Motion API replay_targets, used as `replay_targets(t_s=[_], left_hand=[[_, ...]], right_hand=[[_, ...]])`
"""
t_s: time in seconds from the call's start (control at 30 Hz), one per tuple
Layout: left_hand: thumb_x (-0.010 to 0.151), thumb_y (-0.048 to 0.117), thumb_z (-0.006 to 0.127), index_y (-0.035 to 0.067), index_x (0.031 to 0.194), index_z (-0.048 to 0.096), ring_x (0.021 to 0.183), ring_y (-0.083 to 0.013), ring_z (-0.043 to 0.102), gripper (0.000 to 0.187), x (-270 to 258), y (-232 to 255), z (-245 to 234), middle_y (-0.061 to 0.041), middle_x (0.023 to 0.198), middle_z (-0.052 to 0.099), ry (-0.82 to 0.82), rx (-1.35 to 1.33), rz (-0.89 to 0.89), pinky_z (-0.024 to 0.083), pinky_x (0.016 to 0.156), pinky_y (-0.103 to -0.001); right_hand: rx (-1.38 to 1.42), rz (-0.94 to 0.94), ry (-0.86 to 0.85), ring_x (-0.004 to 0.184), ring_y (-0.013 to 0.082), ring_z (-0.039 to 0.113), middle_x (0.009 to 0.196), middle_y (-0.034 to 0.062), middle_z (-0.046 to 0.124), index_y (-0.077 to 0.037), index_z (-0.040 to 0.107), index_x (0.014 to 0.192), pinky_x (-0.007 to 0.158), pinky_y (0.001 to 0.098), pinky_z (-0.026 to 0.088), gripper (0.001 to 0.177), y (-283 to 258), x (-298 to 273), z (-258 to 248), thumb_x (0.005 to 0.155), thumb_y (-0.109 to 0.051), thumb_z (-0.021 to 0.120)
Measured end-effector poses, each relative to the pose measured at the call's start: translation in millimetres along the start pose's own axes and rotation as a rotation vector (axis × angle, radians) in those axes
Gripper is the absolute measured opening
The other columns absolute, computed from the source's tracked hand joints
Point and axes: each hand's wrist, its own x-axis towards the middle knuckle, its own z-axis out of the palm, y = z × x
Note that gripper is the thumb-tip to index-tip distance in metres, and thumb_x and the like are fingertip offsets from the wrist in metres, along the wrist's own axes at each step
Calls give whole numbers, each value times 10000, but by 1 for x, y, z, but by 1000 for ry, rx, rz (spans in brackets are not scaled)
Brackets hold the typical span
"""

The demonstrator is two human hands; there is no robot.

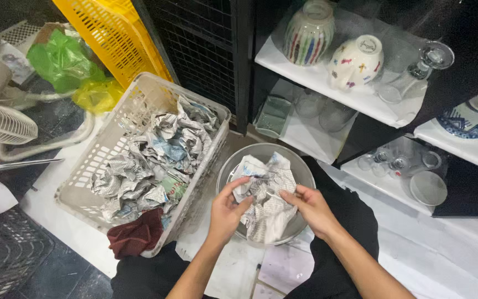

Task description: The person sits on the floor and wraps small glass items with newspaper. They pick up a glass, wrap it in newspaper, and place it in a basket. The person repeats this process with a small ceramic pot and additional glass items.

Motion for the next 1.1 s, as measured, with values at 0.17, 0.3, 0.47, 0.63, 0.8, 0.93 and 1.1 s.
replay_targets(t_s=[0.17,0.3,0.47,0.63,0.8,0.93,1.1], left_hand=[[916,-110,638,-5,1444,558,1331,-201,556,544,-4,8,-16,-150,1500,532,25,159,174,567,953,-274],[817,-114,717,45,1535,350,1389,-195,443,822,0,23,-19,-98,1600,326,29,236,155,609,913,-304],[763,-142,747,37,1586,194,1402,-216,435,1008,0,33,-9,-99,1574,296,25,143,153,591,935,-330],[750,-178,718,39,1612,213,1408,-231,444,1022,5,26,-15,-144,1582,341,-46,-15,121,462,1109,-337],[832,-161,711,-50,1504,510,1429,-254,471,710,7,16,-38,-197,1572,507,-172,23,-4,379,1172,-353],[800,-139,696,-31,1469,529,1462,-231,445,698,13,10,-43,-180,1564,512,-82,157,88,359,1174,-335],[773,-98,722,38,1498,446,1430,-205,448,788,10,5,-25,-112,1595,442,-24,16,-10,406,1144,-344]], right_hand=[[92,-122,-4,927,102,690,1020,50,770,3,721,1138,828,252,551,237,13,9,-3,936,-118,693],[114,-319,83,887,85,651,1007,24,659,-63,602,1175,770,255,532,306,30,11,-8,893,-23,716],[33,-606,69,931,96,599,1013,29,619,-11,622,1034,893,248,499,56,44,7,-16,1053,-14,674],[-62,-427,-18,1021,110,608,1206,34,596,-19,694,1237,854,261,508,298,17,-9,-7,939,-18,679],[-5,-312,-160,1159,127,586,1447,28,450,-80,521,1464,916,263,528,756,-13,-20,3,765,94,749],[131,-325,-101,1151,141,635,1333,119,621,-22,525,1456,933,256,534,778,-10,-15,-12,714,206,572],[240,-234,0,901,131,633,1097,139,683,-34,538,1511,765,262,509,799,5,-13,-17,762,240,498]])
